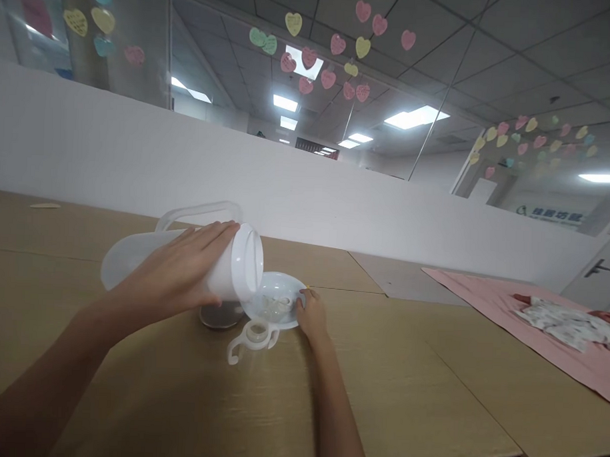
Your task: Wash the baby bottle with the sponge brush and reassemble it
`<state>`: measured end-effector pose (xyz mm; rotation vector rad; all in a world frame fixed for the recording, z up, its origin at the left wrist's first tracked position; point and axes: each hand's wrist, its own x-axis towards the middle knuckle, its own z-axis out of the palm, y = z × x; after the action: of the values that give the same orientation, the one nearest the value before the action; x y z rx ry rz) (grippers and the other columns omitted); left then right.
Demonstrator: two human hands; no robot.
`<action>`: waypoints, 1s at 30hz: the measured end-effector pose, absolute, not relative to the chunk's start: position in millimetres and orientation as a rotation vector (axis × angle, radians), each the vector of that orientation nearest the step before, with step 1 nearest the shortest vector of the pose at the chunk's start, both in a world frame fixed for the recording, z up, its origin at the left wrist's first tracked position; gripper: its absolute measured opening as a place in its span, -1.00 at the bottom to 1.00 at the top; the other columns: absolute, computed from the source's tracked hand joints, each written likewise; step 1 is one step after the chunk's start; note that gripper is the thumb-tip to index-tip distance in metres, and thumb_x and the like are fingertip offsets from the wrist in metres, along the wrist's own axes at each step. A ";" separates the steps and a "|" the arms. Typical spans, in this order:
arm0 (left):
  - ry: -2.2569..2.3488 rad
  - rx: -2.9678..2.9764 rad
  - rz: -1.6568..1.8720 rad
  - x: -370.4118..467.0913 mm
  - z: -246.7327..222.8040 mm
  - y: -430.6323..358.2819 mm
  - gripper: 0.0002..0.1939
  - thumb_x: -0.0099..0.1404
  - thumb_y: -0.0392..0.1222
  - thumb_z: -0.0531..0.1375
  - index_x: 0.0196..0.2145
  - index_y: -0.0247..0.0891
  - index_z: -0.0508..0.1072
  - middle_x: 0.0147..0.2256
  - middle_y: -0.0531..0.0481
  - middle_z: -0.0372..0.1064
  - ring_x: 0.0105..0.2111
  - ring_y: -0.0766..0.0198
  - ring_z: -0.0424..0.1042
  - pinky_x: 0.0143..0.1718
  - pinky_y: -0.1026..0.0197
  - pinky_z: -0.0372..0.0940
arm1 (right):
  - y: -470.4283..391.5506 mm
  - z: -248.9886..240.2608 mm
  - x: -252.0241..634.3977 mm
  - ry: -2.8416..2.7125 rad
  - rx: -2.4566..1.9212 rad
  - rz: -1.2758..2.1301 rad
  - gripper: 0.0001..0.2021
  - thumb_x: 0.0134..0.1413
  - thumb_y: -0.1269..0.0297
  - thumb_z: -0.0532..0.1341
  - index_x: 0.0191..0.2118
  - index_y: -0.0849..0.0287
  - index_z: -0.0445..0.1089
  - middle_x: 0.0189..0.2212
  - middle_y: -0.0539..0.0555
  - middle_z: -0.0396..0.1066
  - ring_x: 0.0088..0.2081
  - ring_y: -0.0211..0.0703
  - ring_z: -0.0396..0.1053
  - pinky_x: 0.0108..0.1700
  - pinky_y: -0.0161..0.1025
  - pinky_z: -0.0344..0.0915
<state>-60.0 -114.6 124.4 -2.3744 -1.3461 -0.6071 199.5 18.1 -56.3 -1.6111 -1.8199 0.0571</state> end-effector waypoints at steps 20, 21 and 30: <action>-1.526 -2.214 -1.051 -77.8 114.5 -69.2 0.02 -0.09 -0.03 0.35 0.23 -0.20 -0.07 0.19 -0.20 0.05 0.16 -0.14 0.08 0.09 -0.08 0.13 | 20.7 -58.6 201.6 -1.843 -1.574 0.043 -0.71 0.07 0.39 0.01 -0.12 0.24 0.38 -0.10 0.15 0.39 -0.01 -0.13 0.27 0.05 -0.25 0.14; -1.571 -2.144 -1.133 -82.0 111.8 -61.7 0.00 -0.08 -0.01 0.34 0.23 -0.20 -0.06 0.19 -0.19 0.06 0.16 -0.14 0.09 0.08 -0.06 0.15 | 21.1 -59.0 201.7 -1.843 -1.573 0.044 -0.71 0.07 0.39 0.01 -0.12 0.25 0.38 -0.10 0.15 0.39 -0.01 -0.13 0.28 0.05 -0.25 0.14; -1.844 -1.707 -1.481 -118.1 83.8 -9.3 0.04 -0.14 0.06 0.35 0.20 -0.32 -0.03 0.19 -0.27 0.04 0.19 -0.11 0.04 0.13 -0.04 0.09 | 22.8 -60.0 201.0 -1.835 -1.595 0.046 -0.73 0.08 0.38 0.02 -0.15 0.25 0.39 -0.12 0.17 0.39 -0.01 -0.11 0.27 0.04 -0.27 0.13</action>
<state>-118.1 -9.3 83.8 -1.7070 -1.8444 -1.4806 201.0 22.8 -60.0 -1.5949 -1.8354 0.0456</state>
